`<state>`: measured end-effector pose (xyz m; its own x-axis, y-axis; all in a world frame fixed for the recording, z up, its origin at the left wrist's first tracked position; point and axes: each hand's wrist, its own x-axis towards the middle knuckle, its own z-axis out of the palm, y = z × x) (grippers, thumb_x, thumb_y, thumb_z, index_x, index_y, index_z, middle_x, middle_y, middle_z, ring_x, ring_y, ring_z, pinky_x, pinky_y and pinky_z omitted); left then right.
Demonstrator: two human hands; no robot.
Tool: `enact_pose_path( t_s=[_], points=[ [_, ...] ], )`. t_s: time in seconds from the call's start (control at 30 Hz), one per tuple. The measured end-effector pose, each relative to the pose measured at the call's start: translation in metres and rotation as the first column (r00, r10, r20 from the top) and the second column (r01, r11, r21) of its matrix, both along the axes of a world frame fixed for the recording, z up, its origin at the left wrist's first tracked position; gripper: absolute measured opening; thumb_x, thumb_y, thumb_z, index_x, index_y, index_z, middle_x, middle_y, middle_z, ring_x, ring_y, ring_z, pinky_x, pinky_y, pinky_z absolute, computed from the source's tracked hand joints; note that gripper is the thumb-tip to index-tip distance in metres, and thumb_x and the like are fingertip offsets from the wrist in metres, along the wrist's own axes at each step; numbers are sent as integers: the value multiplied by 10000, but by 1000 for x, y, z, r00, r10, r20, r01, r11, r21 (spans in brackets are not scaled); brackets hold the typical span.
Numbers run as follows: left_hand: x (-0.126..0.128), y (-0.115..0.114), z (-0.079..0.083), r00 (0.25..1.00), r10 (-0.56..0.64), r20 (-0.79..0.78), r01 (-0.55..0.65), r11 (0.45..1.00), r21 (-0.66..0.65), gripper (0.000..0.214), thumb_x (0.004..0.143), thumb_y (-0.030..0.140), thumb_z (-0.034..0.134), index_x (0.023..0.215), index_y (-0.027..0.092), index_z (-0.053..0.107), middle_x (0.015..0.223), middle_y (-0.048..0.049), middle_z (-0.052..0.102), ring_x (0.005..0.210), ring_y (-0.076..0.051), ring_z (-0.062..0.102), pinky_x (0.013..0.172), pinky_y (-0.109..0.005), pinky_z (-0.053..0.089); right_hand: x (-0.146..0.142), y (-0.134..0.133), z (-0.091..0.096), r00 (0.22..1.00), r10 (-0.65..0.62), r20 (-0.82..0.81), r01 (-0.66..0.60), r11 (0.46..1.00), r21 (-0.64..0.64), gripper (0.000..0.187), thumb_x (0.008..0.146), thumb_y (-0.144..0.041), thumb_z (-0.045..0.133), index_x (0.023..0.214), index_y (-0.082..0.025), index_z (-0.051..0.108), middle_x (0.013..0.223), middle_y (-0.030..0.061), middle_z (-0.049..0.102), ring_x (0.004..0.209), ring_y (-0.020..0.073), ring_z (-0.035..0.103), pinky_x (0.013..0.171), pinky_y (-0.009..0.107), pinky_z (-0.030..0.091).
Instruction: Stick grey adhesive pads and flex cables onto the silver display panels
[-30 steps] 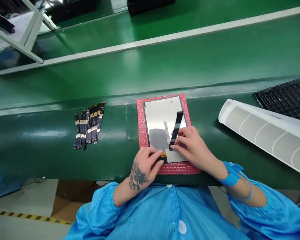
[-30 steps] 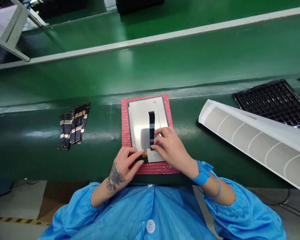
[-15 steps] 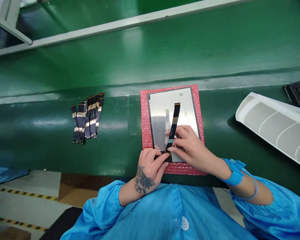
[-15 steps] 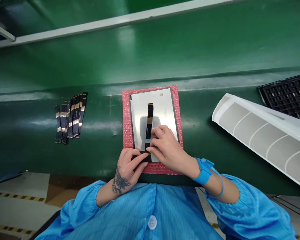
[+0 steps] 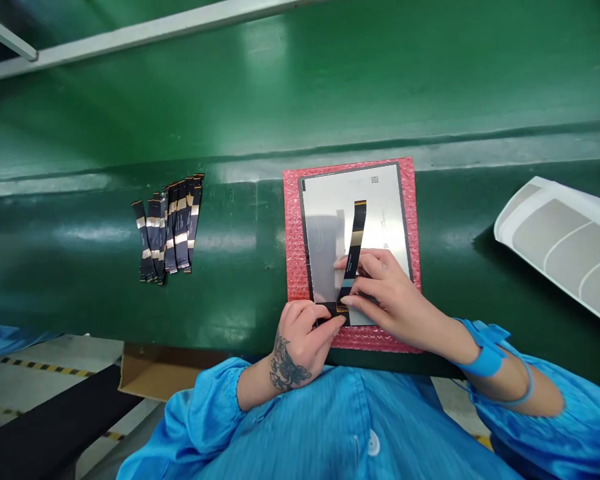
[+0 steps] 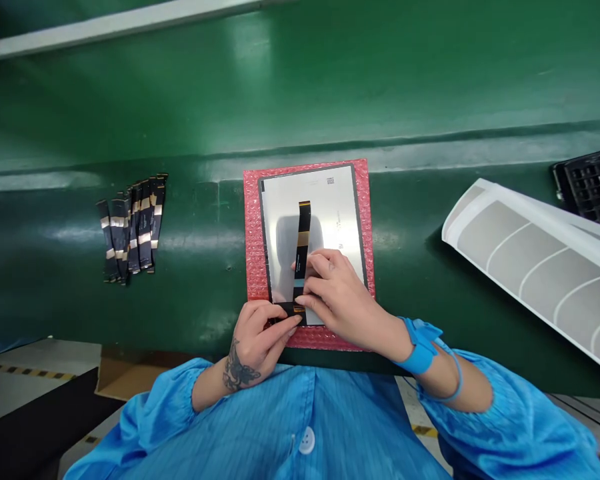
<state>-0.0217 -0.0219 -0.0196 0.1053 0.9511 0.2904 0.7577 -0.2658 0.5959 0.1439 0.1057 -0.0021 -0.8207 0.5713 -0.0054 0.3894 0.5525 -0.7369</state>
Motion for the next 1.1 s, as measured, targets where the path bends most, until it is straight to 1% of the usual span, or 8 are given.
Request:
enact_pose_path(
  t_s=[0.2, 0.4, 0.63, 0.87, 1.0, 1.1],
  points=[
    [0, 0, 1, 1000, 2, 14, -2, 1000, -15, 184, 897, 153, 548, 974, 181, 712, 842, -55, 654, 846, -173, 554, 740, -307, 493, 1, -1, -1, 1000, -7, -7, 7, 1000, 1, 232, 937, -233, 503, 733, -201, 609, 1074, 116, 593, 1069, 274, 490, 884, 509, 479],
    [-1, 0, 0, 1000, 5, 24, -4, 1000, -22, 190, 891, 150, 554, 983, 185, 715, 844, -55, 651, 844, -173, 556, 742, -308, 492, 1, -1, -2, 1000, -8, -3, 8, 1000, 3, 243, 939, -249, 492, 745, -207, 633, 1092, 119, 604, 1075, 286, 489, 881, 528, 475],
    [0, 0, 1, 999, 9, 30, -8, 1000, -20, 183, 895, 152, 552, 980, 181, 712, 844, -56, 651, 848, -173, 553, 745, -307, 494, 1, -1, -3, 1000, -13, -8, 13, 999, 39, 248, 947, -252, 483, 758, -195, 634, 1083, 131, 601, 1072, 283, 491, 878, 517, 479],
    [-1, -1, -1, 1000, 6, 28, -5, 999, -43, 204, 897, 165, 548, 997, 200, 723, 849, -58, 653, 849, -175, 561, 745, -316, 490, 2, -1, -2, 1000, -9, 1, 9, 1000, 14, 253, 945, -253, 482, 757, -205, 644, 1096, 118, 612, 1080, 286, 501, 878, 523, 476],
    [0, -1, 0, 1000, 2, -5, -2, 1000, -24, 201, 899, 163, 544, 993, 199, 719, 846, -53, 657, 839, -171, 555, 736, -305, 486, 2, -1, -2, 1000, -3, -1, 3, 1000, 16, 272, 939, -244, 491, 711, -205, 635, 1145, 113, 618, 1080, 291, 497, 860, 519, 480],
    [0, -1, 0, 999, -3, -43, 2, 1000, -9, 205, 901, 161, 536, 1004, 197, 710, 852, -50, 658, 845, -173, 548, 737, -301, 483, 3, -2, -3, 1000, -2, -3, 2, 1000, 27, 279, 945, -244, 484, 709, -203, 628, 1120, 118, 618, 1082, 286, 498, 861, 505, 484]
  ],
)
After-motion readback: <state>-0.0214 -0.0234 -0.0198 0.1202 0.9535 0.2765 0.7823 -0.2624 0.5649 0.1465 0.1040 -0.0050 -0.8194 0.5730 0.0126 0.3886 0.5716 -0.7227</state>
